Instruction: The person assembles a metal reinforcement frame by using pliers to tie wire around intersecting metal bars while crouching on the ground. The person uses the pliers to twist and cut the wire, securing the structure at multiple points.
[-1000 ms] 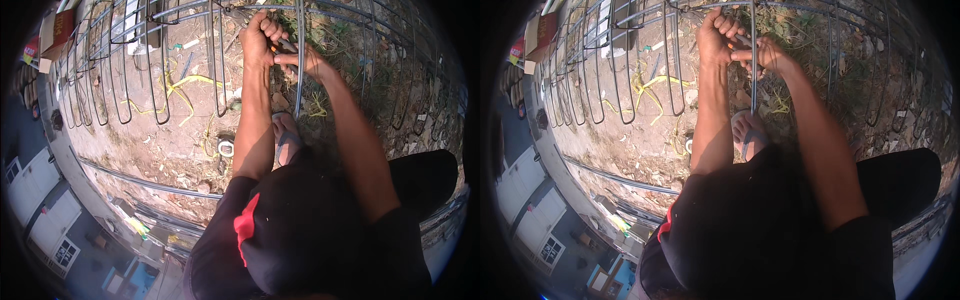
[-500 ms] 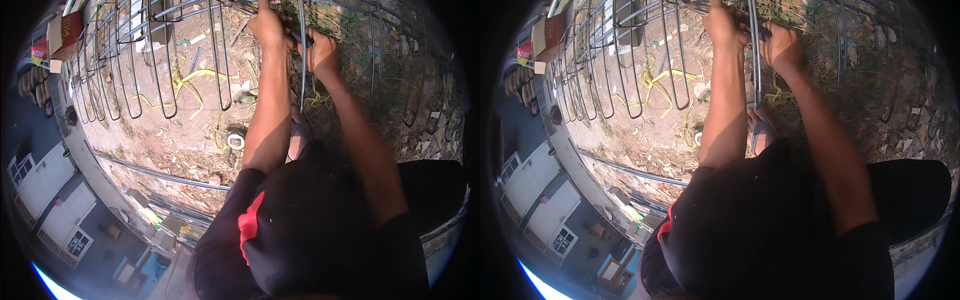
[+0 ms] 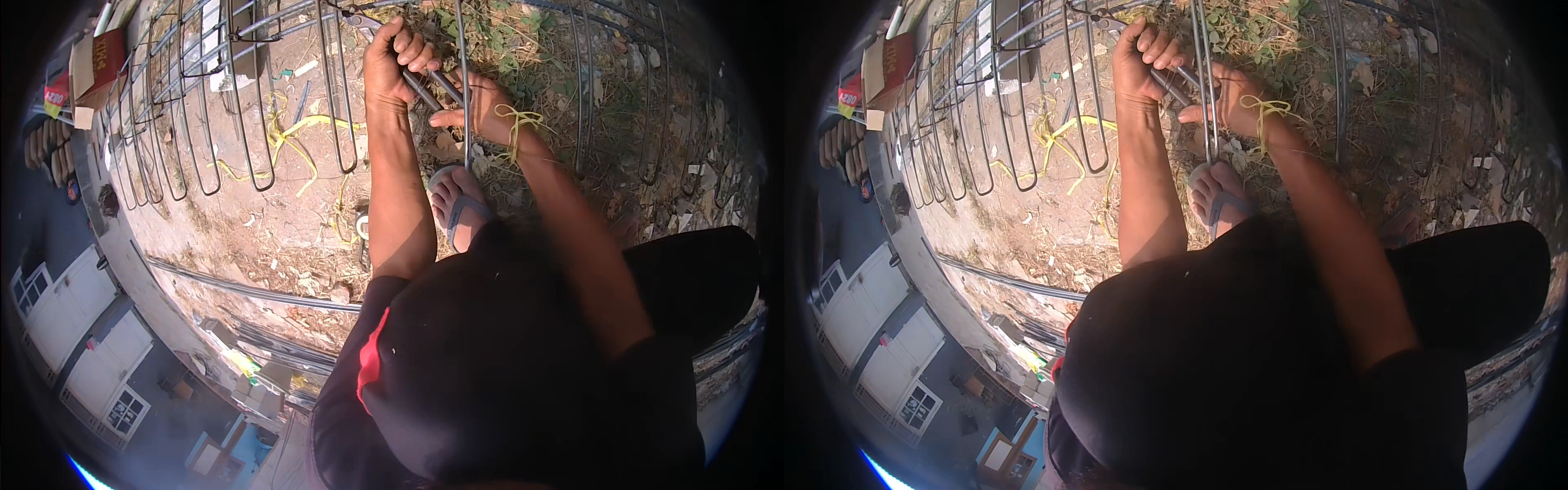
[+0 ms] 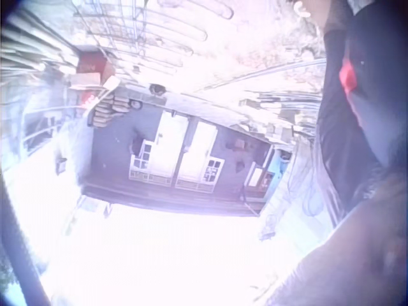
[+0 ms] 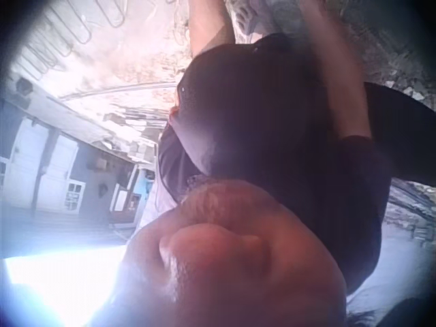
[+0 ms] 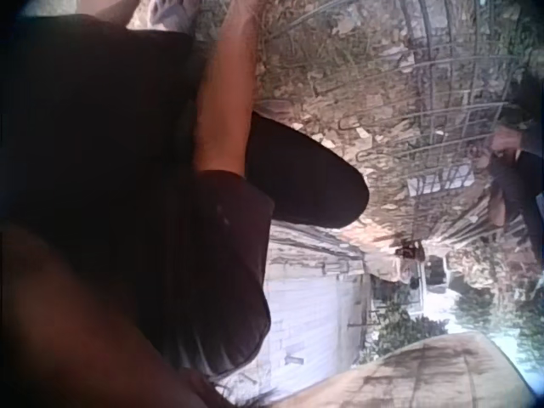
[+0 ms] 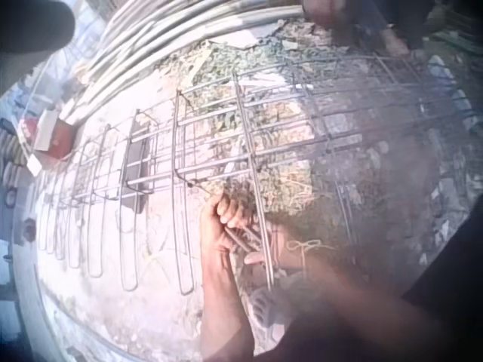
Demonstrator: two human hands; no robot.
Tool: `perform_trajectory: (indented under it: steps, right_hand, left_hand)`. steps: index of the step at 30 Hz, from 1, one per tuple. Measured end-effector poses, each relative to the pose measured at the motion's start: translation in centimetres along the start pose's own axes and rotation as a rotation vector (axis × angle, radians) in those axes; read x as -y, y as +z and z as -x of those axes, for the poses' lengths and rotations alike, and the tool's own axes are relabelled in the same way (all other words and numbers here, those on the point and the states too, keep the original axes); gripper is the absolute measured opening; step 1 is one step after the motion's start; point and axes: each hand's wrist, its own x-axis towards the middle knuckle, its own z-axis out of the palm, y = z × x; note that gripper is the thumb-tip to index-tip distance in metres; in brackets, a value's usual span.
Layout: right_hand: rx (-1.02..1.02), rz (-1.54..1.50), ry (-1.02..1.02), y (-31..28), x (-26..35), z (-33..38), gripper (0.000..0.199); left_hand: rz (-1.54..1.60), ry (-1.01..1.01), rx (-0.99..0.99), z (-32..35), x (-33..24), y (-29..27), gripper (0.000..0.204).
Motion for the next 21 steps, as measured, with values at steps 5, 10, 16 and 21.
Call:
perform_trajectory:
  steps: [5, 10, 16, 21]
  right_hand:
    - [0.064, -0.362, 0.28, -2.1, -1.3, 2.2, 0.046]
    - [-0.599, -0.605, 0.422, -1.7, -0.4, 3.0, 0.022]
    - [0.312, -0.008, 0.676, -1.3, 2.1, 13.3, 0.025]
    - [0.687, 1.052, 0.462, -4.3, 7.8, 18.0, 0.041]
  left_hand:
    - [-0.168, 0.079, -0.487, -0.3, 0.9, 2.2, 0.034]
    - [-0.291, 0.143, -0.67, -0.5, 0.9, 3.7, 0.029]
    - [-0.155, 0.047, -0.569, -0.1, 0.1, 3.6, 0.034]
    - [-0.274, 0.109, -0.61, -0.1, 0.7, 3.6, 0.033]
